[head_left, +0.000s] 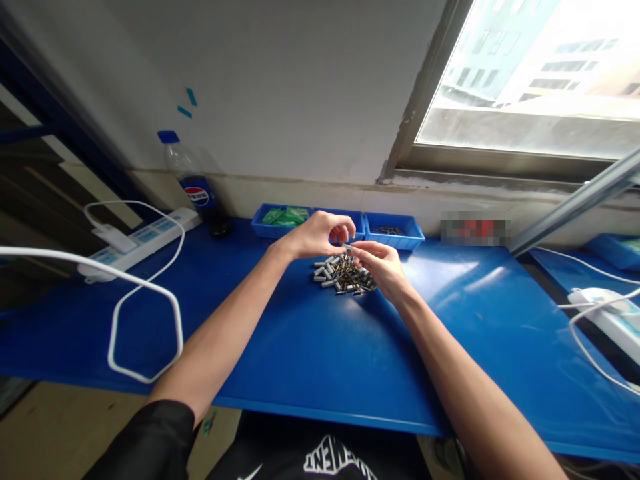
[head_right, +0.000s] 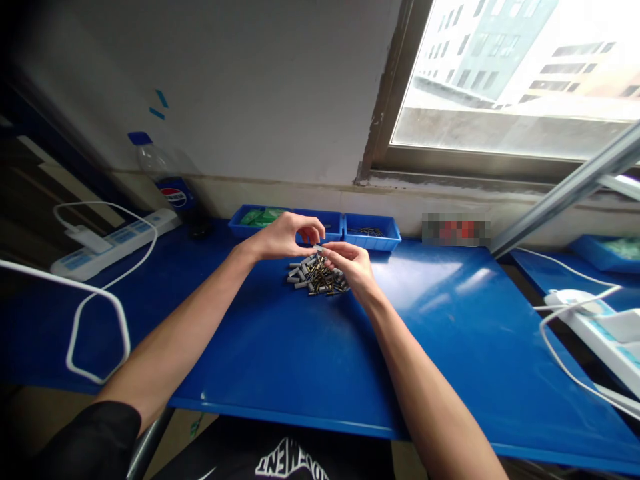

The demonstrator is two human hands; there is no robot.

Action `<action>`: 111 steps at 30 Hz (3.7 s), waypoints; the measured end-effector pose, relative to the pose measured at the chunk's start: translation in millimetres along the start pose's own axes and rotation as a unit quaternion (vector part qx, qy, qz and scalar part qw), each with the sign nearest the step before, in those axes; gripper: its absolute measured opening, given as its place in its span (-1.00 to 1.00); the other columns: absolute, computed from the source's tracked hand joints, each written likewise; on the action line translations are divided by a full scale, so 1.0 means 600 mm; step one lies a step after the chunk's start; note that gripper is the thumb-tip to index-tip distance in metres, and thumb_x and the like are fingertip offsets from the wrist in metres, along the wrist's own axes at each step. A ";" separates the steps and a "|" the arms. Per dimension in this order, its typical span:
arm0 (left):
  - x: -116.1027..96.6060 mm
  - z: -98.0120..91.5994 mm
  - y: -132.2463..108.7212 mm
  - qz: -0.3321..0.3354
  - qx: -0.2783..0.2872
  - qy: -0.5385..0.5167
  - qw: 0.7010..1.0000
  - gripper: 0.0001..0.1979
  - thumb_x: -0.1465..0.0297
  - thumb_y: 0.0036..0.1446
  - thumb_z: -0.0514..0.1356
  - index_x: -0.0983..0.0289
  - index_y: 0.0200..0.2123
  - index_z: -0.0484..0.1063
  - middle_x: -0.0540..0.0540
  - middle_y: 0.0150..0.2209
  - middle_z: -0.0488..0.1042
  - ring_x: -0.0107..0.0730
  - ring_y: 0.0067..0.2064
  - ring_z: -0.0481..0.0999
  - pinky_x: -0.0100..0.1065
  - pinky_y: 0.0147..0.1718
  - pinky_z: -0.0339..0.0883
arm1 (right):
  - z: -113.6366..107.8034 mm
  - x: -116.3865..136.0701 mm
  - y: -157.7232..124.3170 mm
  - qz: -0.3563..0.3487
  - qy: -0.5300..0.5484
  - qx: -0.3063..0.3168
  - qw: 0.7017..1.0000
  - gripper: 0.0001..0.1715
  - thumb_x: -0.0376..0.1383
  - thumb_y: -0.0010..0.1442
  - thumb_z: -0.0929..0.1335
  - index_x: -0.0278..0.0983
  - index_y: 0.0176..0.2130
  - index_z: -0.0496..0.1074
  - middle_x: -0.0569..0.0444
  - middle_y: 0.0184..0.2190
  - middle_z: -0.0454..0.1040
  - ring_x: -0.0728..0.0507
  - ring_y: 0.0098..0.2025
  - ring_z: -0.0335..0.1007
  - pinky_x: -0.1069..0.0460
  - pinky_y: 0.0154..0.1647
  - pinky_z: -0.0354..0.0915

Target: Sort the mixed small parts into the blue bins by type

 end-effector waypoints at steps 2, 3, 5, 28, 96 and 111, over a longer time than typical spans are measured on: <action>0.004 0.002 -0.002 -0.008 0.007 -0.010 1.000 -0.78 0.46 0.06 0.34 0.34 -0.17 0.55 0.10 -0.29 0.63 -0.38 -0.27 0.62 -0.42 -0.25 0.48 | 0.000 -0.004 0.000 0.006 0.005 0.004 1.000 -0.56 -0.05 -0.01 0.62 -0.24 -0.19 0.68 0.05 -0.36 0.64 -0.08 -0.40 0.46 0.00 -0.28 0.37; 0.006 0.005 -0.003 -0.013 0.015 -0.017 1.000 -0.79 0.45 0.07 0.34 0.33 -0.18 0.56 0.10 -0.30 0.63 -0.38 -0.27 0.62 -0.42 -0.25 0.48 | 0.000 -0.005 0.000 0.007 0.007 0.005 1.000 -0.57 -0.05 -0.01 0.62 -0.24 -0.19 0.68 0.05 -0.36 0.64 -0.08 -0.40 0.45 0.00 -0.29 0.37; 0.011 0.011 -0.003 -0.023 0.033 -0.035 0.999 -0.83 0.44 0.09 0.33 0.33 -0.21 0.59 0.09 -0.30 0.64 -0.37 -0.27 0.64 -0.42 -0.25 0.50 | -0.001 -0.004 0.000 0.004 0.010 0.005 1.000 -0.59 -0.07 -0.01 0.62 -0.24 -0.20 0.68 0.06 -0.37 0.64 -0.07 -0.41 0.45 0.01 -0.29 0.36; 0.109 0.031 -0.030 -0.193 0.148 0.112 0.964 -0.73 0.51 -0.08 0.36 0.25 -0.23 0.65 0.06 -0.33 0.67 -0.32 -0.34 0.63 -0.45 -0.39 0.41 | -0.017 0.000 0.003 0.013 0.075 -0.053 0.996 -0.64 -0.09 0.00 0.57 -0.22 -0.22 0.64 0.02 -0.32 0.65 -0.06 -0.43 0.46 -0.01 -0.28 0.42; 0.110 0.051 -0.040 -0.200 0.223 0.131 0.945 -0.69 0.44 -0.16 0.41 0.26 -0.24 0.58 0.05 -0.33 0.65 -0.34 -0.36 0.58 -0.45 -0.46 0.29 | -0.010 0.001 0.000 0.023 0.066 -0.040 0.997 -0.72 -0.10 0.08 0.57 -0.22 -0.26 0.66 0.03 -0.35 0.65 -0.05 -0.40 0.48 0.05 -0.32 0.36; 0.063 0.006 -0.007 -0.096 0.021 -0.060 0.993 -0.80 0.46 -0.05 0.32 0.32 -0.28 0.65 0.11 -0.31 0.66 -0.31 -0.26 0.64 -0.40 -0.25 0.48 | -0.011 0.000 0.000 0.017 0.049 -0.034 0.998 -0.66 -0.05 0.07 0.56 -0.22 -0.25 0.65 0.03 -0.34 0.65 -0.06 -0.38 0.48 0.02 -0.29 0.38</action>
Point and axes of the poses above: each hand's wrist, its own y-axis towards the middle knuckle, its own z-axis out of the palm, x = y × z, the point moved 9 cm from there along y, towards the middle knuckle
